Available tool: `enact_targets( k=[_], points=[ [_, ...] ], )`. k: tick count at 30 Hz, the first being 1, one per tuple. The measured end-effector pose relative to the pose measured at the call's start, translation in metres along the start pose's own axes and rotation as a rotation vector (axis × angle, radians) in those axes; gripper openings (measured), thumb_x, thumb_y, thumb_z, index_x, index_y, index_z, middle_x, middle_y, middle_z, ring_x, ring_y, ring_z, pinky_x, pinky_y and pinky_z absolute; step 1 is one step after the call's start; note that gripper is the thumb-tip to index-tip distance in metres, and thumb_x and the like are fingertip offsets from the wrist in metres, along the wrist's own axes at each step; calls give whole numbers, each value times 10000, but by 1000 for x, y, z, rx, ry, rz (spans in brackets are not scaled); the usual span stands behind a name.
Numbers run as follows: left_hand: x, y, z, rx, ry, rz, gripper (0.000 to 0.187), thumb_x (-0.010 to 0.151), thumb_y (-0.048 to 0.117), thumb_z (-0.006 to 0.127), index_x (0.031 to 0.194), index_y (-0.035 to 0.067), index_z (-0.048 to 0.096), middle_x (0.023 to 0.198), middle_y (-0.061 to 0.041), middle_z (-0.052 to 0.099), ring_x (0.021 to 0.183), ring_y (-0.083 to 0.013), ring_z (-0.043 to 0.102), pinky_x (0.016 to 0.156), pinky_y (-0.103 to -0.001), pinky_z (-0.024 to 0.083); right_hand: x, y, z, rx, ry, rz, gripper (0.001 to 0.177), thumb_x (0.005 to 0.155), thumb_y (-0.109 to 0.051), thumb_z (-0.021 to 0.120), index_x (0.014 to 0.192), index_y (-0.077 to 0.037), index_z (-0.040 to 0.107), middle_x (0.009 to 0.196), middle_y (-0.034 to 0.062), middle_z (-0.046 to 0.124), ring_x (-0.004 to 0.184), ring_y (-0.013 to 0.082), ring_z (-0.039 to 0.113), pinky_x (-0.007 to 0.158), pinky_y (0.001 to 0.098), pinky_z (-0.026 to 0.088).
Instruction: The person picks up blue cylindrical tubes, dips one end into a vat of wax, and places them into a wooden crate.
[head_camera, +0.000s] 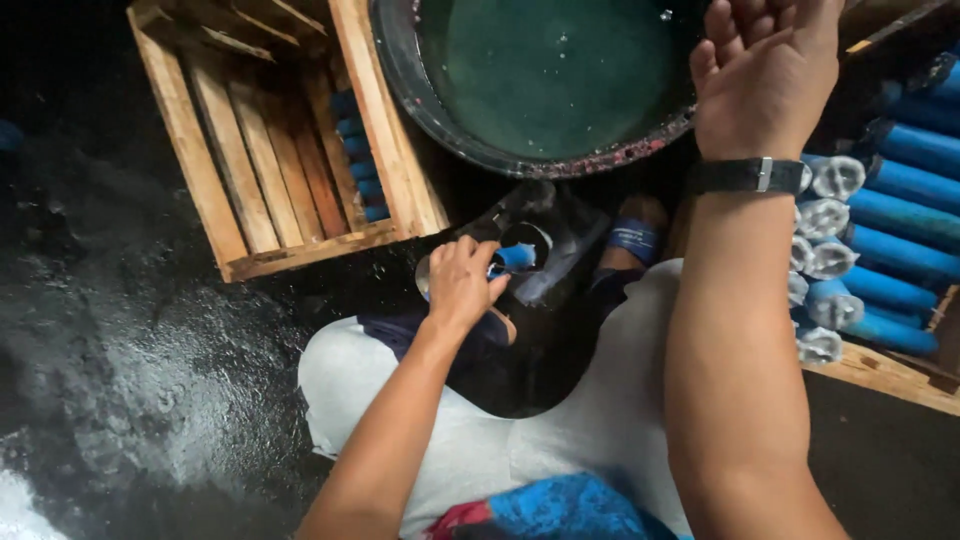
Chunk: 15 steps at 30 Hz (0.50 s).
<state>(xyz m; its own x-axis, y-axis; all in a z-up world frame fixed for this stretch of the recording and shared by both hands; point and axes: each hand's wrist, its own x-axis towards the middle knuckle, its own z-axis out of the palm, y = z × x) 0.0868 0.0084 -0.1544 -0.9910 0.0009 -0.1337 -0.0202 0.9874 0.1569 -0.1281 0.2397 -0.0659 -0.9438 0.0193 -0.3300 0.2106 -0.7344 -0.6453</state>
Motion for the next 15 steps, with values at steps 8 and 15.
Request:
enact_targets(
  k=[8,15],
  points=[
    [-8,3,-26,-28,108,-16,432,631,304,703,1009,140,575,837,-44,529,761,-262,506,727,-382,361,-8,-3,8,-60,26,-13,260,685,-418,538,726,-167,593,714,-30,579,733,127,598,619,255,377],
    [-12,6,-61,-104,100,-45,385,668,339,638,998,147,591,850,-42,554,805,-252,526,734,-380,372,-2,-4,-1,-35,39,-4,257,661,-405,575,732,-159,587,718,-25,584,735,127,600,624,255,383]
  ],
)
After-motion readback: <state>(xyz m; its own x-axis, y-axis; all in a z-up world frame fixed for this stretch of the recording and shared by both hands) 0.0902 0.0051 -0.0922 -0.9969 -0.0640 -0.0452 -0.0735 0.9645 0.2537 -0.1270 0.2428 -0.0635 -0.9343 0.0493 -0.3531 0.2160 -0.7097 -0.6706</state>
